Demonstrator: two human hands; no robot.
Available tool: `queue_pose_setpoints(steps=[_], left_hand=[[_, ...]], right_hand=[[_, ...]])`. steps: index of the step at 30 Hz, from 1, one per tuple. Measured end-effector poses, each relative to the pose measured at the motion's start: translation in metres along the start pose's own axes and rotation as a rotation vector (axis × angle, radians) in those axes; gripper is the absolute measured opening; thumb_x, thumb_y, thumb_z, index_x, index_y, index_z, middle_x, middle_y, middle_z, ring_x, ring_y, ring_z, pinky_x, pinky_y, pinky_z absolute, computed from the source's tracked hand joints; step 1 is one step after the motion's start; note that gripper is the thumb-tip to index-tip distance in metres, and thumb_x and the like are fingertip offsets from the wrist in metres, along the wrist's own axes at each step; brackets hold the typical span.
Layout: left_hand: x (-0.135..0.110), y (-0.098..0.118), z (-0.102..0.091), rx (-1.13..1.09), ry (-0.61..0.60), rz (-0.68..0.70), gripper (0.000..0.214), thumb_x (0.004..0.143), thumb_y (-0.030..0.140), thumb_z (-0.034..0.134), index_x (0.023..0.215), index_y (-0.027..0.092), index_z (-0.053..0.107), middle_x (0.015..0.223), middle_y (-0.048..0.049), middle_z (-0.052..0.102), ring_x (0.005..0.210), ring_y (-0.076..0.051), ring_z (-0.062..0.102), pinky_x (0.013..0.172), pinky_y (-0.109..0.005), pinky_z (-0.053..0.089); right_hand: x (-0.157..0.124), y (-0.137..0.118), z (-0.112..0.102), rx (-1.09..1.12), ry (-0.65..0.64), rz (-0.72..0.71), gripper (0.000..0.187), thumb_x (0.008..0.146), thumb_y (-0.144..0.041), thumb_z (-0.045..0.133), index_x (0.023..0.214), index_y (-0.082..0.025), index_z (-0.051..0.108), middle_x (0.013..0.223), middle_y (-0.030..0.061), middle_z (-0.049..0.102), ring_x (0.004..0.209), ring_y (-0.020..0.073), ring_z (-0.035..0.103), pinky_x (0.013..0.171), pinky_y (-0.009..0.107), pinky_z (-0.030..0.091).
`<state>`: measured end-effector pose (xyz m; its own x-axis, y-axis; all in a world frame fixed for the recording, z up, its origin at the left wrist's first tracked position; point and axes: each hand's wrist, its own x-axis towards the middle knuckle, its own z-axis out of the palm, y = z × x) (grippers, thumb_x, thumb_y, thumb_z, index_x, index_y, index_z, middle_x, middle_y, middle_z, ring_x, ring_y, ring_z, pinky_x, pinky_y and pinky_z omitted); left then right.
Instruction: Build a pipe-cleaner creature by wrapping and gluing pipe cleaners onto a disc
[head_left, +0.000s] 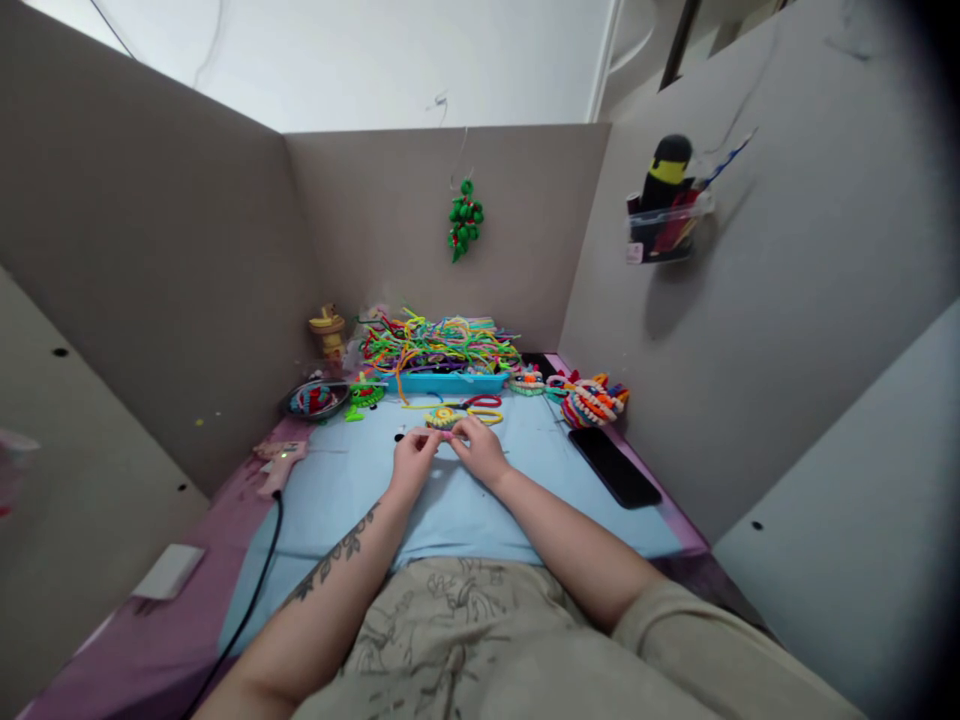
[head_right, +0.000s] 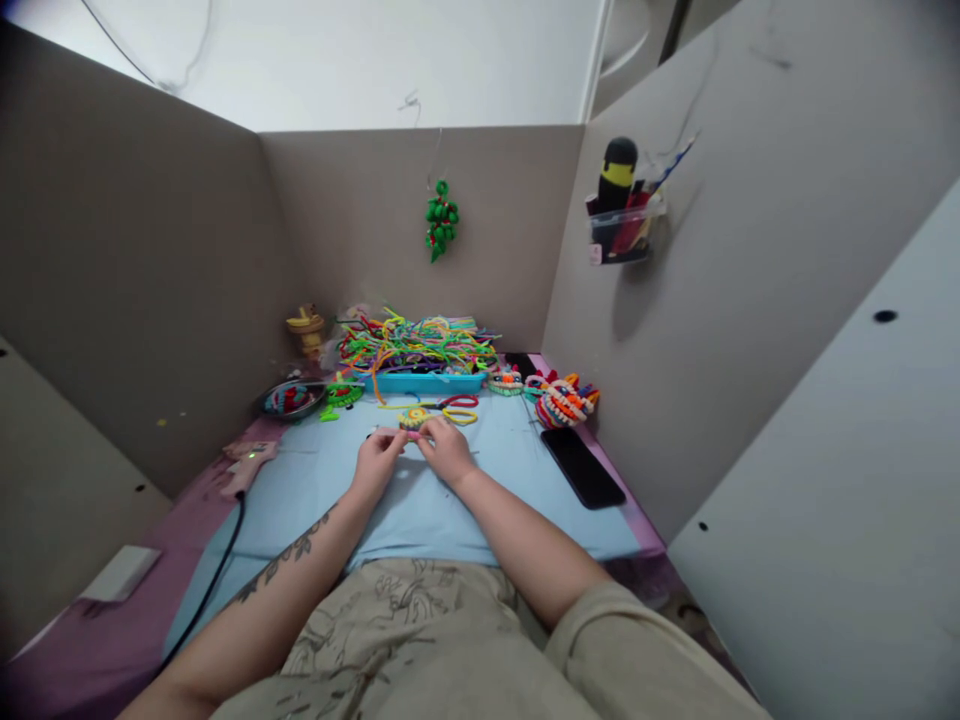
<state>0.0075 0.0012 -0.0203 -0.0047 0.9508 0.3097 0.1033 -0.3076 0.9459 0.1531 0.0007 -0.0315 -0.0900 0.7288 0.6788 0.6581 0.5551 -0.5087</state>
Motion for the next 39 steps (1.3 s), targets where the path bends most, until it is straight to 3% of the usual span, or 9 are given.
queue_pose_setpoints(steps=[7,14,20,25,32,39], left_hand=[[0.000,-0.001,0.001,0.031,0.029,0.087,0.019,0.073,0.033,0.060,0.077,0.015,0.063,0.076,-0.0040,0.065,0.069,-0.015,0.057,0.064,-0.025,0.042],[0.001,-0.009,0.001,0.041,0.015,0.139,0.017,0.074,0.031,0.058,0.080,0.016,0.061,0.076,-0.0028,0.063,0.066,-0.013,0.055,0.063,-0.025,0.043],[0.004,-0.014,0.000,-0.026,0.004,0.050,0.025,0.072,0.035,0.061,0.086,0.014,0.064,0.083,-0.0062,0.066,0.075,-0.016,0.060,0.071,-0.028,0.046],[0.005,-0.015,-0.002,-0.008,0.012,0.007,0.023,0.070,0.033,0.062,0.082,0.014,0.065,0.073,-0.0041,0.066,0.067,-0.015,0.059,0.066,-0.027,0.046],[0.004,-0.013,-0.003,-0.012,-0.005,-0.019,0.030,0.071,0.043,0.061,0.076,0.014,0.065,0.062,-0.0012,0.062,0.057,-0.013,0.056,0.054,-0.023,0.043],[0.005,-0.013,-0.001,-0.056,0.075,-0.134,0.037,0.069,0.050,0.061,0.064,0.013,0.060,0.053,-0.0006,0.058,0.048,-0.012,0.055,0.047,-0.022,0.042]], right_hand=[[0.002,-0.002,-0.002,0.147,-0.029,-0.018,0.012,0.080,-0.031,0.056,0.084,-0.019,0.059,0.081,0.0037,0.057,0.076,0.0163,0.052,0.067,0.027,0.043],[0.002,-0.001,-0.001,0.172,-0.024,0.005,0.021,0.084,-0.035,0.054,0.071,-0.019,0.059,0.071,0.0028,0.057,0.071,0.0154,0.052,0.065,0.027,0.041],[0.004,-0.001,-0.005,0.202,0.049,0.044,0.019,0.083,-0.032,0.053,0.073,-0.018,0.060,0.073,0.0023,0.056,0.068,0.0144,0.051,0.063,0.025,0.042],[0.004,0.002,-0.005,0.182,0.100,0.062,0.015,0.083,-0.029,0.053,0.075,-0.019,0.060,0.076,0.0024,0.055,0.069,0.0147,0.051,0.063,0.026,0.043],[0.001,0.004,-0.003,0.059,0.063,0.032,0.011,0.084,-0.027,0.052,0.080,-0.021,0.061,0.083,0.0039,0.057,0.077,0.0169,0.054,0.069,0.028,0.044],[-0.001,0.002,-0.002,-0.072,0.025,-0.040,0.011,0.084,-0.024,0.052,0.079,-0.021,0.061,0.084,0.0042,0.057,0.077,0.0169,0.054,0.072,0.027,0.043]])
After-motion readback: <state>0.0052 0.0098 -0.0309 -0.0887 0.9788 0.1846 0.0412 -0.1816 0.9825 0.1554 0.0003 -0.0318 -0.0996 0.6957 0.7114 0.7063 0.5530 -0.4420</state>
